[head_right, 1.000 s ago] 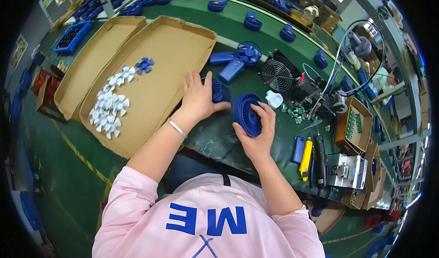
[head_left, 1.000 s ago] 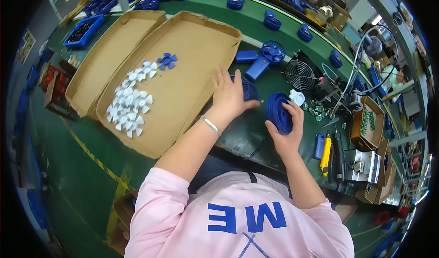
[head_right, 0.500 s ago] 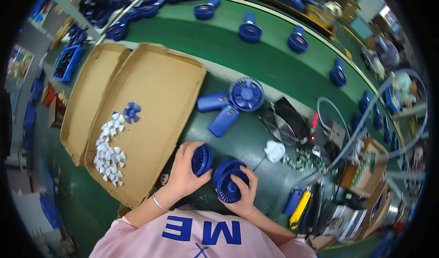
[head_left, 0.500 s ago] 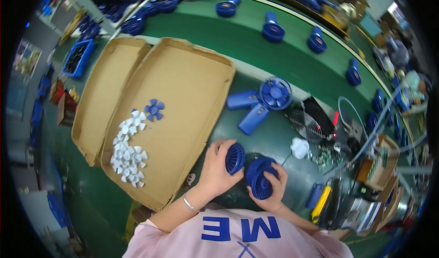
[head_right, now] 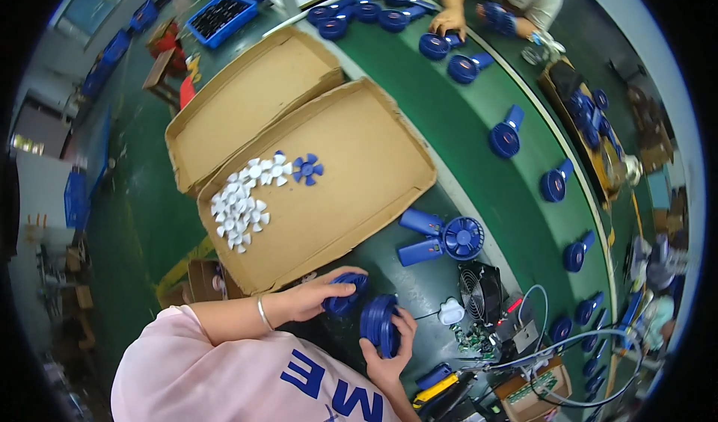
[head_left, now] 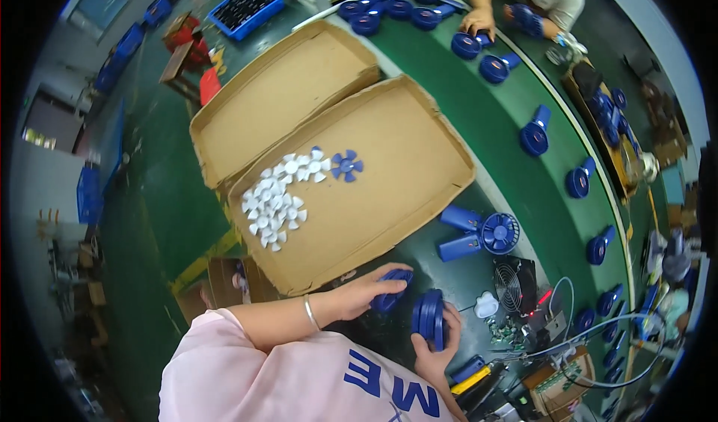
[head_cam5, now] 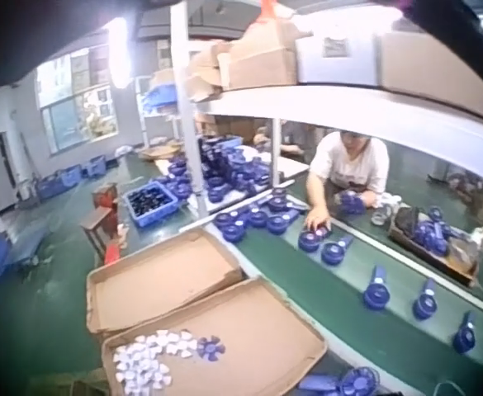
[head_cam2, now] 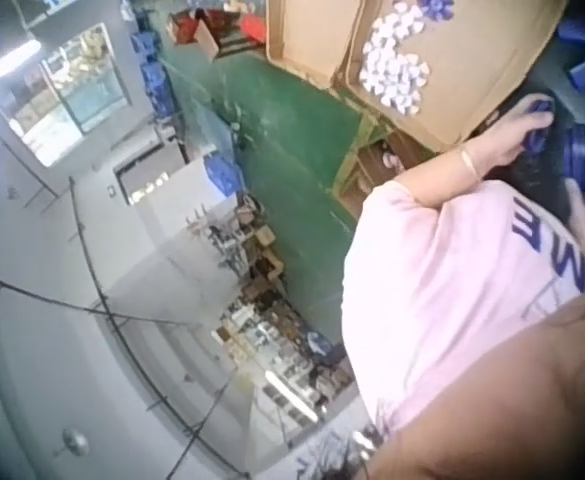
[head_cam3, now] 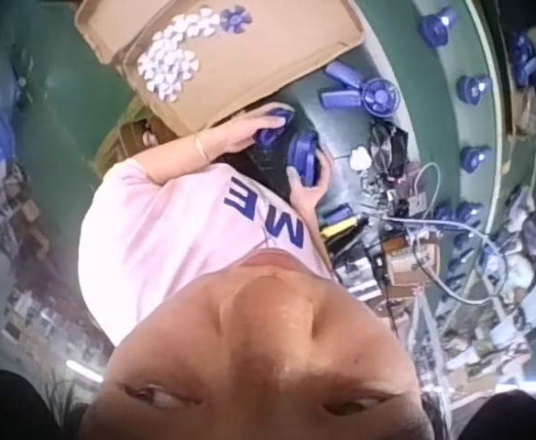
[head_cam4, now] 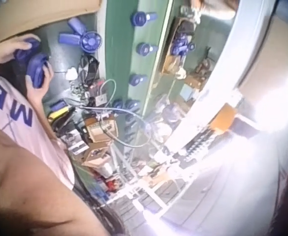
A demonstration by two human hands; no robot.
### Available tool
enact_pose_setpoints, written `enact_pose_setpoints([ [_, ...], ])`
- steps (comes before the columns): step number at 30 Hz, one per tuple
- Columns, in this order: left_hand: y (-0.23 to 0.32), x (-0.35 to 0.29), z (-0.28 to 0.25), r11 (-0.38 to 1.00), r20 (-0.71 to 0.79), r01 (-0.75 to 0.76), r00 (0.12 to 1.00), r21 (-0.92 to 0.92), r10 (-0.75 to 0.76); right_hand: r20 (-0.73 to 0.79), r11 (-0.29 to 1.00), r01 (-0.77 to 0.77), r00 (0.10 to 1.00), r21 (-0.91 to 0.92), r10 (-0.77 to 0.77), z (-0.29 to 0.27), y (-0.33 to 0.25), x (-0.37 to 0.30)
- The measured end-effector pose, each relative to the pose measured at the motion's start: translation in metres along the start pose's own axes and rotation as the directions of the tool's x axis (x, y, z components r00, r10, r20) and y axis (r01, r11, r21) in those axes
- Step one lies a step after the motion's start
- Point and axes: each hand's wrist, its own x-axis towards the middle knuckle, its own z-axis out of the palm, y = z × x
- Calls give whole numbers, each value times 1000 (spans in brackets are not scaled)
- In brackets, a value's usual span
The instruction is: The person assembles handheld electric fans by joining fan blades, motor housing, and other electronic components together with a manual screwdriver.
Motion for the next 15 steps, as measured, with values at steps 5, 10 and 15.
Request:
enact_pose_setpoints([
  [5, 29, -70, -18, 992, 88, -117, 990, 39, 114, 767, 799, -601, 512, 0, 385, 18, -65, 13],
  [10, 23, -163, -51, 949, 220, -199, 965, 246, 145, 731, 503, -774, 77, -385, 678, 94, -100, 2],
  [15, 10, -247, -114, 826, 84, -431, 898, 363, 431, 764, 637, -532, -29, -557, 644, 183, -93, -5],
])
